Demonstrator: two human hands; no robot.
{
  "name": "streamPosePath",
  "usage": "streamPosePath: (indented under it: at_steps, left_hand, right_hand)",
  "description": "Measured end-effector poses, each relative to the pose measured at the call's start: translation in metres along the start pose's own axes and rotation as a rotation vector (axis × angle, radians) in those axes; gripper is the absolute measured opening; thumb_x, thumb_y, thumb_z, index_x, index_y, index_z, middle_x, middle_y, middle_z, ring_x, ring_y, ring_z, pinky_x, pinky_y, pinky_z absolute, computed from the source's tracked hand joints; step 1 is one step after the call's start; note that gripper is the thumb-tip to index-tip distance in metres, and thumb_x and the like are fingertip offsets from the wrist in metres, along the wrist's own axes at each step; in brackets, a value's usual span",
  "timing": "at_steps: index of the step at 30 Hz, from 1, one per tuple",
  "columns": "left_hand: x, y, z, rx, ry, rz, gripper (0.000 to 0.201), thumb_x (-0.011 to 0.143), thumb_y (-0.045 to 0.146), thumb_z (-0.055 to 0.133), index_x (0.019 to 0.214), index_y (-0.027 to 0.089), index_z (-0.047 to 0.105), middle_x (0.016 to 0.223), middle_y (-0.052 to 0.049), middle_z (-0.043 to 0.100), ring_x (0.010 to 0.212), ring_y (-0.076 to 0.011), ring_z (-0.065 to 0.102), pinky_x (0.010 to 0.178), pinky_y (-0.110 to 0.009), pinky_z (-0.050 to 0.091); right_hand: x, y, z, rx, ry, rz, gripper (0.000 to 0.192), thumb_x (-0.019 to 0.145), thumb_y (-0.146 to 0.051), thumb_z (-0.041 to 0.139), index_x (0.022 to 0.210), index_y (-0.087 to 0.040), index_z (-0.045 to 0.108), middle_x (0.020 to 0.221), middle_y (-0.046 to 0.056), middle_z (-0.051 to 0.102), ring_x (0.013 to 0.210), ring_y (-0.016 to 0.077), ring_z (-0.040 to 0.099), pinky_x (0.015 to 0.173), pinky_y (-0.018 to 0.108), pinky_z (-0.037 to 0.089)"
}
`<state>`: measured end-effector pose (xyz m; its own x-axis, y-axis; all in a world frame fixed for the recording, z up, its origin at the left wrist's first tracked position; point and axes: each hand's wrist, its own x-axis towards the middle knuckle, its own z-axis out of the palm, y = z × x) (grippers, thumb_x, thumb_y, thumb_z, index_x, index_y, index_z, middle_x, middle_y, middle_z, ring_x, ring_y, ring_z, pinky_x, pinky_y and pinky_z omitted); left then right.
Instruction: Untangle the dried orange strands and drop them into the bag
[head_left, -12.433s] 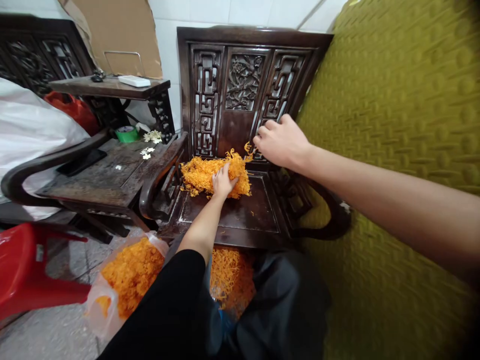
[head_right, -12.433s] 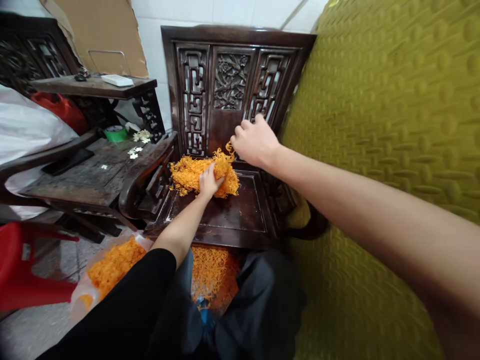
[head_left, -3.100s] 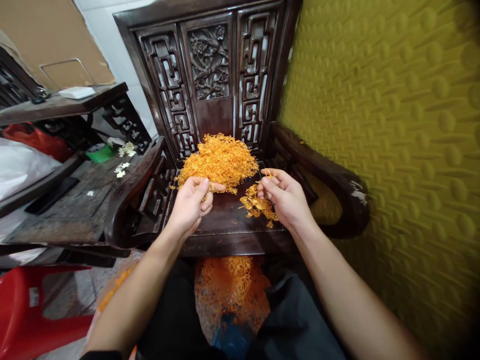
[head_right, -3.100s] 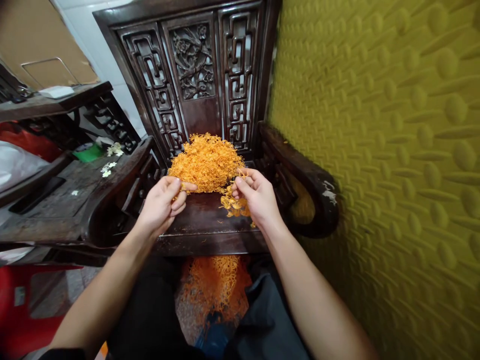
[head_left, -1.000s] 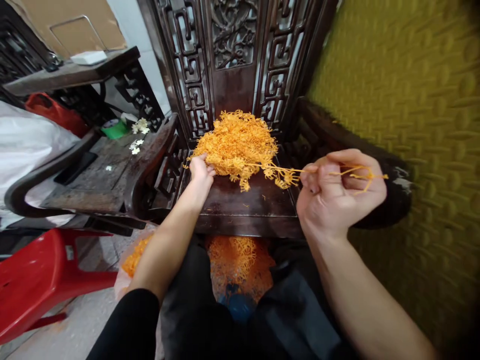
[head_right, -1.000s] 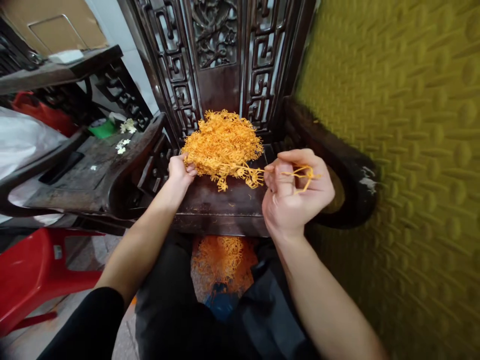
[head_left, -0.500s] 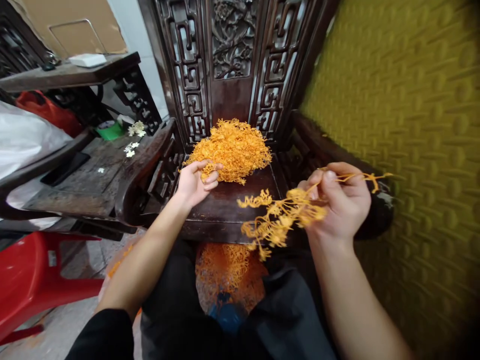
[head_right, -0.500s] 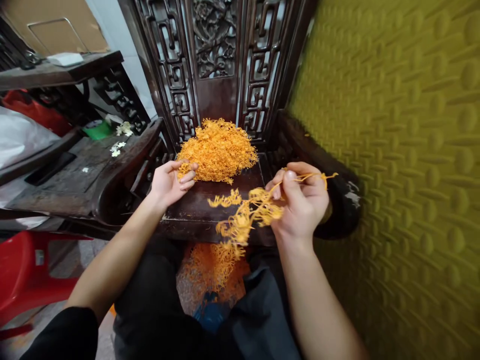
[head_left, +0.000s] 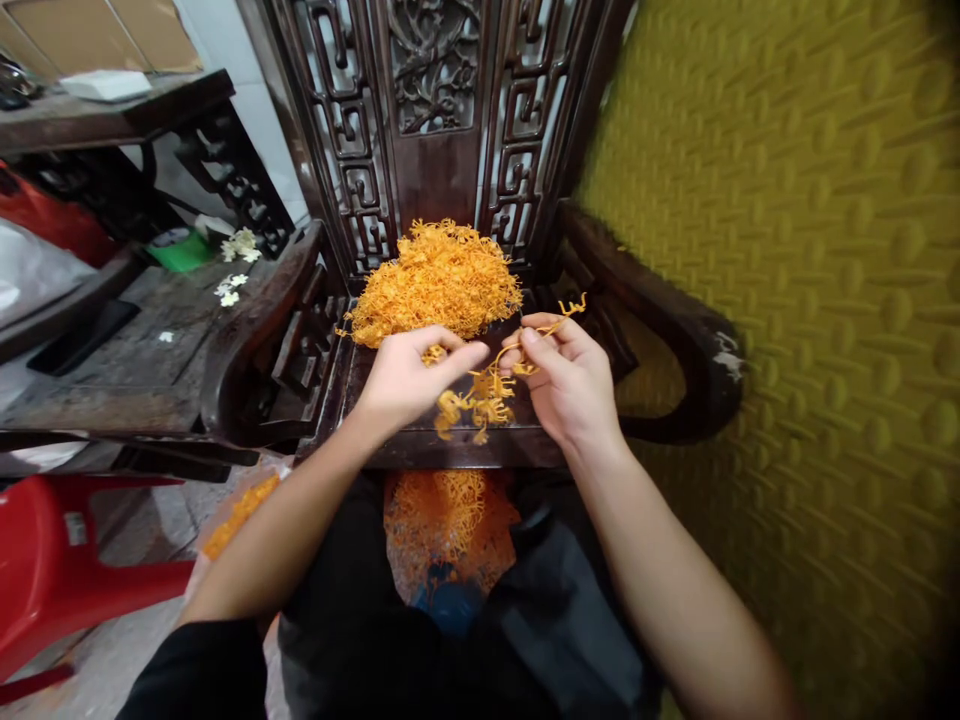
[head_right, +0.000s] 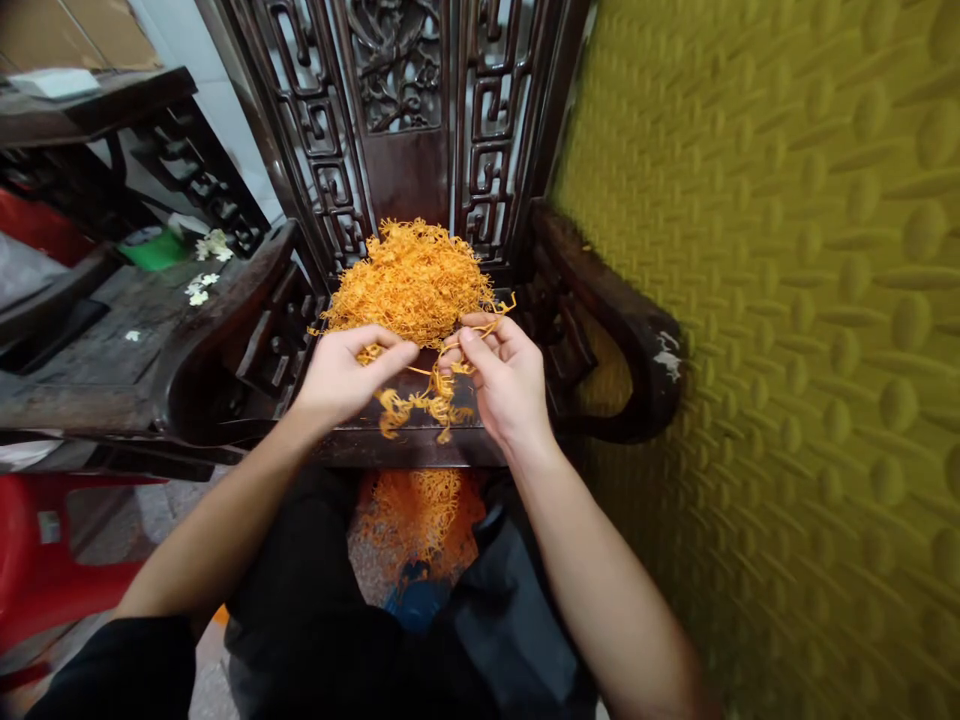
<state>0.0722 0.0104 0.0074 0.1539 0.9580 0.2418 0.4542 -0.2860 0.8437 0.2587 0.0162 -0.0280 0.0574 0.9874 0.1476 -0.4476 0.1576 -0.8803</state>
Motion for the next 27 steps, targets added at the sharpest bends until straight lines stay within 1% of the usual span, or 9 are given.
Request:
streamPosePath:
  at_steps: [4,7,9,10,12,15,19,23,27]
  left_hand:
    - [-0.015,0.006,0.015,0.429,0.002,0.155,0.055,0.077,0.071,0.072,0.095,0.019,0.073,0.091,-0.005,0.076,0.082,-0.0209,0.069,0.075,-0.032,0.051]
    - [-0.017,0.0,0.024,0.59,0.136,0.267,0.066,0.082,0.073,0.066,0.116,0.017,0.068,0.107,-0.011,0.076,0.093,-0.023,0.072,0.078,-0.032,0.053]
    - [-0.015,-0.006,0.025,0.649,0.232,0.347,0.068,0.086,0.07,0.062,0.126,0.014,0.064,0.113,-0.013,0.074,0.095,-0.022,0.072,0.079,-0.03,0.053]
    - [-0.014,-0.008,0.025,0.673,0.253,0.389,0.067,0.089,0.067,0.06,0.129,0.014,0.062,0.112,-0.013,0.074,0.095,-0.0213,0.072,0.078,-0.029,0.052]
    - [-0.012,-0.009,0.023,0.707,0.219,0.481,0.055,0.095,0.06,0.057,0.128,0.016,0.063,0.102,-0.01,0.074,0.09,-0.0196,0.071,0.075,-0.028,0.05]
    - [-0.011,-0.006,0.02,0.713,0.074,0.579,0.035,0.101,0.048,0.052,0.107,0.019,0.07,0.082,-0.006,0.069,0.078,-0.0181,0.065,0.068,-0.028,0.045]
    - [-0.008,-0.001,0.022,0.663,-0.009,0.491,0.036,0.102,0.039,0.049,0.078,0.019,0.064,0.074,-0.007,0.062,0.07,-0.0176,0.057,0.062,-0.028,0.036]
    - [-0.002,-0.003,0.027,0.508,-0.052,0.392,0.031,0.1,0.037,0.051,0.078,0.019,0.062,0.073,-0.005,0.062,0.064,-0.0161,0.052,0.063,-0.028,0.035]
    - [-0.006,0.002,0.022,0.23,-0.114,0.429,0.023,0.093,0.029,0.058,0.072,0.02,0.061,0.069,-0.002,0.063,0.062,-0.0137,0.053,0.066,-0.029,0.039]
  right_hand:
    - [-0.006,-0.001,0.006,0.046,-0.044,0.092,0.03,0.076,-0.032,0.085,0.098,-0.022,0.067,0.093,0.001,0.075,0.08,0.0171,0.076,0.072,0.031,0.064]
    - [-0.012,-0.002,0.013,0.026,-0.061,0.062,0.027,0.077,-0.031,0.085,0.097,-0.022,0.069,0.114,0.005,0.074,0.1,0.021,0.075,0.083,0.035,0.065]
    - [-0.014,0.0,0.016,0.004,-0.062,0.026,0.027,0.076,-0.03,0.086,0.096,-0.021,0.07,0.122,0.007,0.073,0.107,0.0223,0.074,0.088,0.038,0.065]
    - [-0.015,0.001,0.016,-0.005,-0.056,0.015,0.027,0.076,-0.029,0.087,0.095,-0.021,0.07,0.121,0.007,0.074,0.106,0.0224,0.074,0.09,0.039,0.064]
    - [-0.014,0.003,0.016,-0.025,-0.021,-0.005,0.026,0.072,-0.027,0.088,0.089,-0.02,0.07,0.107,0.007,0.077,0.1,0.0216,0.075,0.09,0.039,0.064]
    - [-0.011,0.006,0.012,-0.07,0.061,-0.004,0.027,0.066,-0.024,0.091,0.078,-0.018,0.068,0.09,0.005,0.078,0.084,0.0191,0.076,0.077,0.034,0.065]
    - [-0.006,0.003,0.004,-0.142,0.14,0.037,0.031,0.061,-0.026,0.093,0.073,-0.016,0.066,0.08,0.004,0.076,0.068,0.0162,0.074,0.062,0.028,0.063]
    - [-0.006,0.001,0.002,-0.2,0.147,-0.007,0.03,0.062,-0.027,0.093,0.075,-0.016,0.068,0.077,0.004,0.076,0.065,0.0153,0.073,0.064,0.028,0.063]
    - [0.004,0.0,-0.003,-0.206,0.162,-0.058,0.023,0.065,-0.022,0.089,0.074,-0.016,0.069,0.076,0.003,0.076,0.064,0.015,0.073,0.063,0.026,0.063]
